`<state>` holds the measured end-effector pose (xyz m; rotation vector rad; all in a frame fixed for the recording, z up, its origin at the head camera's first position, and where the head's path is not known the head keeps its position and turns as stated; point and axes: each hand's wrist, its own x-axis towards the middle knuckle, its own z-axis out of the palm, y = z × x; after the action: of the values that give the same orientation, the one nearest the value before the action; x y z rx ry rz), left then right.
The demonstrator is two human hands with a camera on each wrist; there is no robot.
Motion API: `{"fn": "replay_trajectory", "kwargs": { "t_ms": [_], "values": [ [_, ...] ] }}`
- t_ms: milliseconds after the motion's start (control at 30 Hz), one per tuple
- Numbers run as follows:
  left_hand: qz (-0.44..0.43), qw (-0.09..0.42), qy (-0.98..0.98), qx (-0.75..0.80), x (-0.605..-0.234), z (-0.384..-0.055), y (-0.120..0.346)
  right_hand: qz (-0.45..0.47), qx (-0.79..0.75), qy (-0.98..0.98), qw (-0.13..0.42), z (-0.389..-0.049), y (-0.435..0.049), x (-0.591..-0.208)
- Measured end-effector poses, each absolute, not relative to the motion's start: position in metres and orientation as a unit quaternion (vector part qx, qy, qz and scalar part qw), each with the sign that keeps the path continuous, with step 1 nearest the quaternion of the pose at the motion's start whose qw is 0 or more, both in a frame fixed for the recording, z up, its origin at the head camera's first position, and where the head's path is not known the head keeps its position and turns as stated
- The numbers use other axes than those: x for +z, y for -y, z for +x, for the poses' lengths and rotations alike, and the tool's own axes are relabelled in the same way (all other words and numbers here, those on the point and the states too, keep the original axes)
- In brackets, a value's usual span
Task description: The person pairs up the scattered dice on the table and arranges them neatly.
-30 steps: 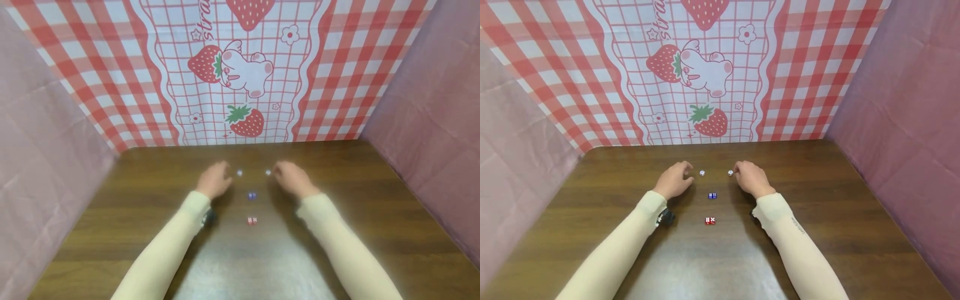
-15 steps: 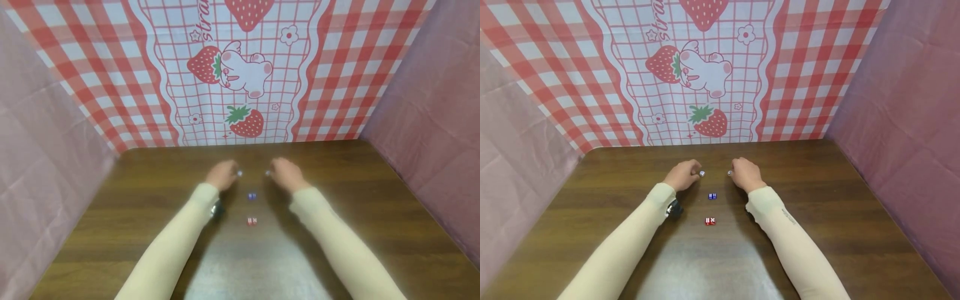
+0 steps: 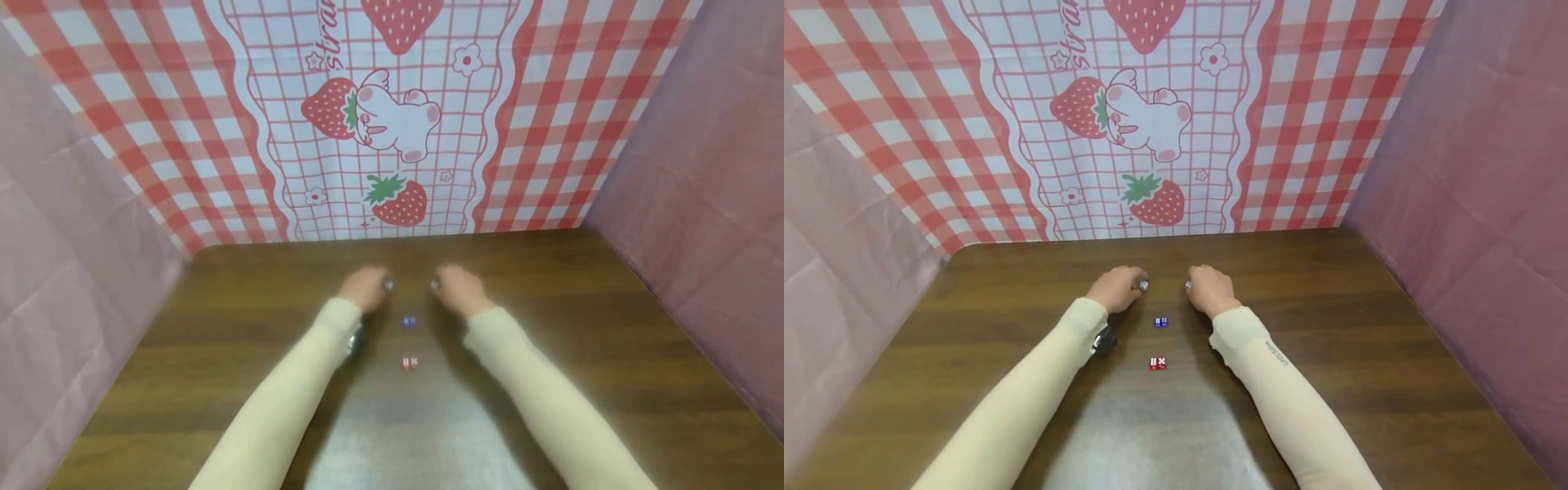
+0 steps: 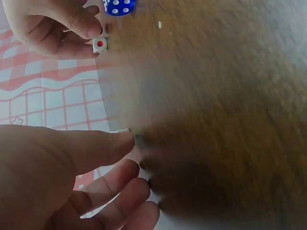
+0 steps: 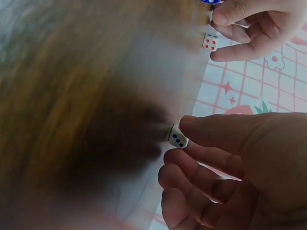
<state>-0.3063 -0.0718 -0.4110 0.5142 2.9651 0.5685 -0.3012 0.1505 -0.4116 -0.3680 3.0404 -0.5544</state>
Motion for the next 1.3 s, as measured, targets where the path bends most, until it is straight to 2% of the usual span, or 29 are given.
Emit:
{"fn": "replay_trajectory", "kwargs": {
  "t_ms": [433,700,967,1300],
  "values": [
    [0.158,0.026,-0.971,0.176,-0.415,-0.313,0.069,-0.121,-0.197,-0.973,0.008,-0.304,-0.146,-0.412],
    [0.168,0.004,-0.960,0.222,-0.415,-0.303,0.081,-0.147,-0.259,-0.955,-0.015,-0.299,-0.150,-0.412],
    [0.160,0.003,-0.950,0.270,-0.409,-0.291,0.095,-0.170,-0.303,-0.938,-0.017,-0.292,-0.155,-0.412],
    [0.172,-0.024,-0.946,0.274,-0.408,-0.291,0.102,-0.167,-0.318,-0.933,-0.024,-0.292,-0.154,-0.413]
  ]
}}
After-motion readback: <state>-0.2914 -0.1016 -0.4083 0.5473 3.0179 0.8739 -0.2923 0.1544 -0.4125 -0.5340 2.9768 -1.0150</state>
